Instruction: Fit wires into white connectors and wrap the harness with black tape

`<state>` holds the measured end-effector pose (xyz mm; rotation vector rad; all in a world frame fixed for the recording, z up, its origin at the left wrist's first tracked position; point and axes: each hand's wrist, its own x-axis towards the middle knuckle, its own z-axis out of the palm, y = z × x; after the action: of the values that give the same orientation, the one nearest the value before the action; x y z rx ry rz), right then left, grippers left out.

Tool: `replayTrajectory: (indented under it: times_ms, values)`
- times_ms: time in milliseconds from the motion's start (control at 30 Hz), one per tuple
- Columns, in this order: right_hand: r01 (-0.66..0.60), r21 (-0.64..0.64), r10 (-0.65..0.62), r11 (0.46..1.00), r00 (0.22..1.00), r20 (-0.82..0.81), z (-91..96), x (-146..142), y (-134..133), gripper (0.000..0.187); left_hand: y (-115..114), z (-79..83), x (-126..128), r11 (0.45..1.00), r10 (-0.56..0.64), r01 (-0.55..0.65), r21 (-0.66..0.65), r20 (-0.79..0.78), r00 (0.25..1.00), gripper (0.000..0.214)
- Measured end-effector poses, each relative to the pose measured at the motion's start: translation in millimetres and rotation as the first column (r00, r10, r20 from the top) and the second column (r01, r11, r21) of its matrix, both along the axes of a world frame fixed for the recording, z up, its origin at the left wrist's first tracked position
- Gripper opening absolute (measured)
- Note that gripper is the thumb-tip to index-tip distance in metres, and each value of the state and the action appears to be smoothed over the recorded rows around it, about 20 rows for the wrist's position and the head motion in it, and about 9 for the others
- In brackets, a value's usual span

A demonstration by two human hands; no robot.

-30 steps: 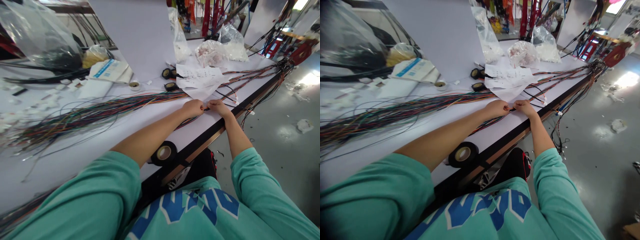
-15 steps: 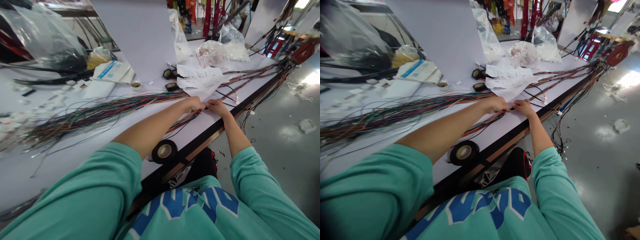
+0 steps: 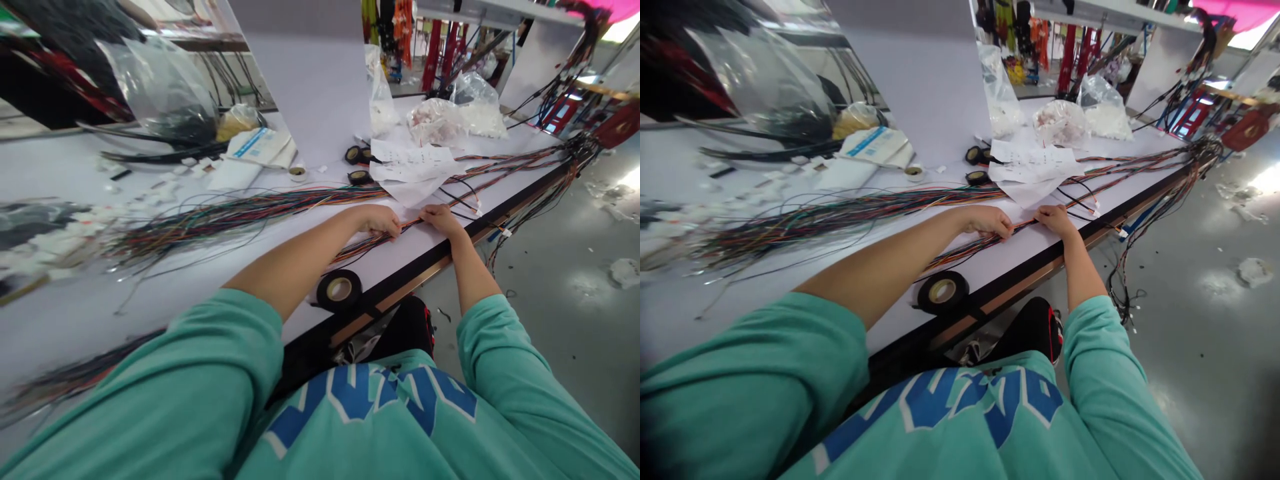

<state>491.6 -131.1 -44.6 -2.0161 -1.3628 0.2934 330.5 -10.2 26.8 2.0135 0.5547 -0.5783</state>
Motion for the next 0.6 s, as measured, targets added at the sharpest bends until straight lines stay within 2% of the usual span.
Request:
replayTrajectory:
  times_ms: [200,300,367,467,600]
  values:
    - [0.004,0.074,-0.007,0.997,0.999,0.033,3.0,-3.7,3.2,0.023,9.0,-0.8,0.9,0.992,0.117,-0.115,-0.054,0.033,0.993,0.013]
    - [-0.110,0.145,0.095,0.983,0.990,0.106,8.9,-21.2,7.6,0.020,9.5,1.6,-0.3,0.986,0.158,-0.155,-0.065,0.046,0.986,0.011]
    - [-0.164,0.112,0.142,0.980,0.973,0.181,13.1,-36.2,11.0,0.024,8.7,2.8,-1.2,0.981,0.190,-0.186,-0.061,0.063,0.980,0.012]
    - [-0.106,0.045,0.089,0.993,0.954,0.285,18.7,-52.3,15.7,0.020,7.6,2.2,-2.4,0.970,0.237,-0.232,-0.070,0.076,0.968,0.016]
    - [-0.105,0.066,0.077,0.992,0.939,0.336,22.6,-51.6,21.0,0.015,8.0,-1.1,-3.8,0.964,0.258,-0.251,-0.087,0.083,0.963,0.014]
